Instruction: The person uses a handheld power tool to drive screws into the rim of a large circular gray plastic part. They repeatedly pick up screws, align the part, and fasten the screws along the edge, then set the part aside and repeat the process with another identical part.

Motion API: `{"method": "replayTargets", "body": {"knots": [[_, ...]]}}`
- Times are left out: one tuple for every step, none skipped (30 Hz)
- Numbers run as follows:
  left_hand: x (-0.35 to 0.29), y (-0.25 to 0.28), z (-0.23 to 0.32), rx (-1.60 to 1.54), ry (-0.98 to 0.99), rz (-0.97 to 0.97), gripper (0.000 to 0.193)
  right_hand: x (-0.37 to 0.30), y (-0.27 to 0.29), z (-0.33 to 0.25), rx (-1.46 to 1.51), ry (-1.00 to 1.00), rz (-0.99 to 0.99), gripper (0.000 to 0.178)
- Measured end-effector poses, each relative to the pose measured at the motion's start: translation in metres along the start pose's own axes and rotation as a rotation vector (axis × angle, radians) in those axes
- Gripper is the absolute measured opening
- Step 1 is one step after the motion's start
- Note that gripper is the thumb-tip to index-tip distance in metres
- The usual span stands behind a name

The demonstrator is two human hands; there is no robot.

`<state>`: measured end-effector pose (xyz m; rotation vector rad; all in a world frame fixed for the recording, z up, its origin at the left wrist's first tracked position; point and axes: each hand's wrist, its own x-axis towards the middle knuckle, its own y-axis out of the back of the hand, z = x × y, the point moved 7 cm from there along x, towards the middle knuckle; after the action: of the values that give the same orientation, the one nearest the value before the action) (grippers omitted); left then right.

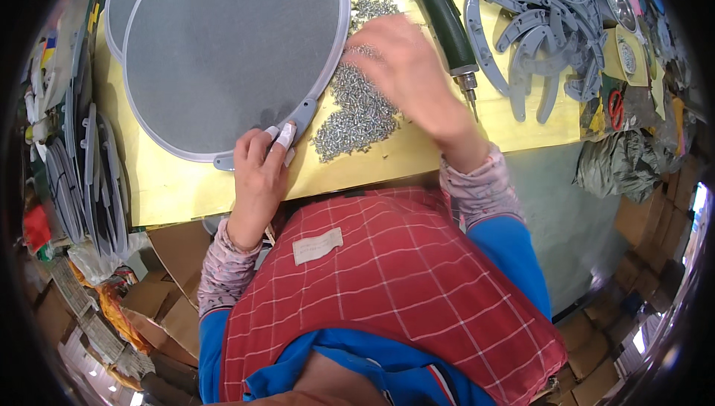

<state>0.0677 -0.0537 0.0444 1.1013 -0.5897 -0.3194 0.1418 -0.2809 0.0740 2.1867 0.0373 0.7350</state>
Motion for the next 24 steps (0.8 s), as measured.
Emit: {"method": "replayTargets", "body": {"knots": [[0.003,0.001,0.003,0.03,-0.054,0.003,0.045,-0.005,0.022,0.015,-0.177,-0.091,0.113,0.021],[0.003,0.001,-0.001,-0.015,-0.026,0.02,0.046,-0.011,0.044,0.028,-0.35,-0.175,0.227,0.026],[0.002,0.0,-0.006,-0.059,0.001,0.037,0.046,-0.015,0.057,0.035,-0.588,-0.239,0.21,0.035],[0.002,-0.001,-0.008,-0.11,0.017,0.052,0.046,-0.027,0.059,0.052,-0.669,-0.343,0.15,0.055],[0.005,0.001,-0.009,-0.15,0.034,0.058,0.048,-0.036,0.053,0.068,-0.577,-0.469,0.081,0.063],[0.006,0.001,-0.01,-0.167,0.034,0.035,0.048,-0.043,0.046,0.083,-0.481,-0.594,0.015,0.072],[0.006,0.002,-0.01,-0.154,0.025,0.02,0.048,-0.039,0.045,0.082,-0.458,-0.552,0.011,0.077],[0.006,0.002,-0.01,-0.141,0.016,0.005,0.049,-0.035,0.048,0.083,-0.359,-0.543,0.028,0.076],[0.005,0.001,-0.008,-0.146,0.018,0.001,0.048,-0.035,0.055,0.084,-0.233,-0.608,0.029,0.078],[0.003,0.002,-0.007,-0.143,0.03,-0.002,0.047,-0.032,0.056,0.084,-0.098,-0.664,0.026,0.079],[0.002,0.001,-0.007,-0.136,0.046,0.0,0.046,-0.035,0.065,0.077,-0.003,-0.65,0.109,0.082],[0.003,0.001,-0.007,-0.135,0.052,0.013,0.046,-0.041,0.074,0.066,0.094,-0.636,0.191,0.085],[0.003,0.003,-0.006,-0.138,0.059,0.012,0.046,-0.045,0.086,0.051,0.29,-0.554,0.357,0.086],[0.003,0.002,-0.005,-0.145,0.067,0.015,0.045,-0.045,0.099,0.031,0.435,-0.491,0.458,0.086],[0.002,0.002,-0.005,-0.156,0.071,0.031,0.046,-0.045,0.101,0.024,0.644,-0.406,0.426,0.085],[0.002,0.0,-0.003,-0.133,0.077,0.047,0.048,-0.044,0.101,0.012,0.788,-0.372,0.386,0.086],[0.004,-0.002,-0.001,-0.109,0.082,0.063,0.05,-0.043,0.101,0.0,0.933,-0.346,0.341,0.087],[0.005,-0.006,0.003,-0.085,0.087,0.079,0.052,-0.047,0.093,0.002,1.102,-0.339,0.287,0.092],[0.007,-0.012,0.007,-0.06,0.078,0.089,0.051,-0.053,0.087,0.003,1.157,-0.378,0.269,0.093],[0.008,-0.014,0.01,-0.067,0.075,0.089,0.05,-0.059,0.08,0.003,1.211,-0.418,0.25,0.095],[0.011,-0.014,0.012,-0.074,0.072,0.089,0.049,-0.06,0.074,0.001,1.214,-0.397,0.278,0.094],[0.012,-0.014,0.014,-0.079,0.07,0.087,0.049,-0.062,0.071,0.002,1.193,-0.366,0.297,0.093],[0.012,-0.015,0.013,-0.071,0.067,0.084,0.049,-0.064,0.068,0.003,1.171,-0.335,0.316,0.092],[0.013,-0.015,0.014,-0.093,0.056,0.086,0.048,-0.065,0.066,0.005,1.149,-0.304,0.334,0.092]]}}
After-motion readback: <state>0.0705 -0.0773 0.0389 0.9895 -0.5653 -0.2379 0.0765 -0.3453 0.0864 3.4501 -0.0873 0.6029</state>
